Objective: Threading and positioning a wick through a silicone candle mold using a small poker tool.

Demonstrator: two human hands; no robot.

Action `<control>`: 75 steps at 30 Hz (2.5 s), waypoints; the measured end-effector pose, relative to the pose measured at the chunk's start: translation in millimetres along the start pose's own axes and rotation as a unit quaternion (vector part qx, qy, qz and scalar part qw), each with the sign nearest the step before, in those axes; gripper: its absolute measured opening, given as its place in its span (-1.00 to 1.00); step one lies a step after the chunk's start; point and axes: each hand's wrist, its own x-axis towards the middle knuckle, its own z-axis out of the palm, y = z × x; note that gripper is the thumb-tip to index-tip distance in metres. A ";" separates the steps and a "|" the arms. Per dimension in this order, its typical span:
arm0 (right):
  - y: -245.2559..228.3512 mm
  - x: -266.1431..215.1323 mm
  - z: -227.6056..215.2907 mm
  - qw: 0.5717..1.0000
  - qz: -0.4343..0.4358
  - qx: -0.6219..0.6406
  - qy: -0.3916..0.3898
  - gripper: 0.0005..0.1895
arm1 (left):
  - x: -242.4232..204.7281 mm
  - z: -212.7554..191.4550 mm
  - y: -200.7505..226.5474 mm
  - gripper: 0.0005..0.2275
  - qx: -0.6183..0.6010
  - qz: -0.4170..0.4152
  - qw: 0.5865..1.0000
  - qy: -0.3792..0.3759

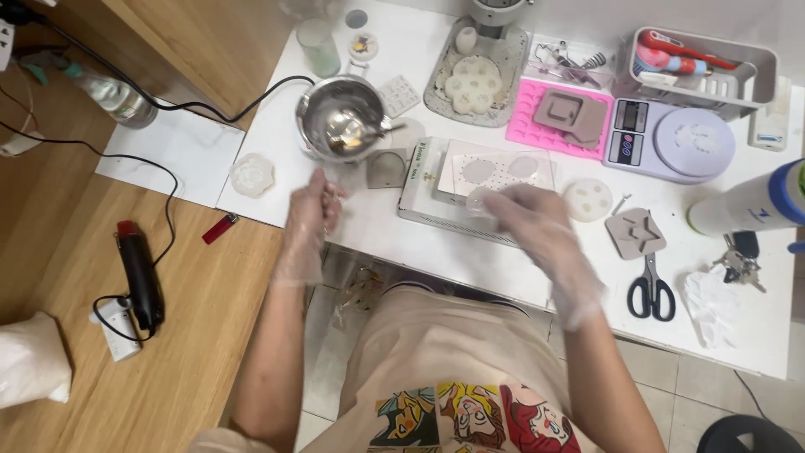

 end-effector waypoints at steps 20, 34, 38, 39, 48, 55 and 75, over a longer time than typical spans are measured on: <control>178.7 -58.3 -75.7 0.975 0.165 0.075 0.132 -0.66 | 187.0 -56.5 -56.9 -0.58 -0.030 0.027 0.999 0.035; 191.6 -27.8 -25.2 0.942 0.313 -0.045 0.109 -0.72 | 80.2 -72.6 -40.7 -0.72 0.012 0.204 0.940 0.273; 194.8 -14.4 -24.5 0.945 0.276 -0.124 0.128 -0.72 | -16.8 -19.0 -32.3 -0.68 0.042 0.298 0.924 0.237; 186.1 -11.4 -24.8 0.944 0.268 -0.150 0.124 -0.68 | -40.3 -1.7 -27.5 -0.65 0.063 0.315 0.923 0.212; 192.9 66.8 -12.8 0.954 0.066 -0.249 0.152 -0.71 | -29.0 89.1 -48.6 -0.11 0.404 0.419 0.813 -0.020; 220.2 97.9 6.6 0.938 0.018 -0.319 0.136 -0.81 | -10.7 170.7 13.2 0.13 0.478 0.372 0.780 -0.157; 161.6 -7.8 -72.7 0.857 -0.151 0.482 0.104 -0.75 | 29.4 207.9 60.9 0.21 0.642 0.319 0.623 -0.312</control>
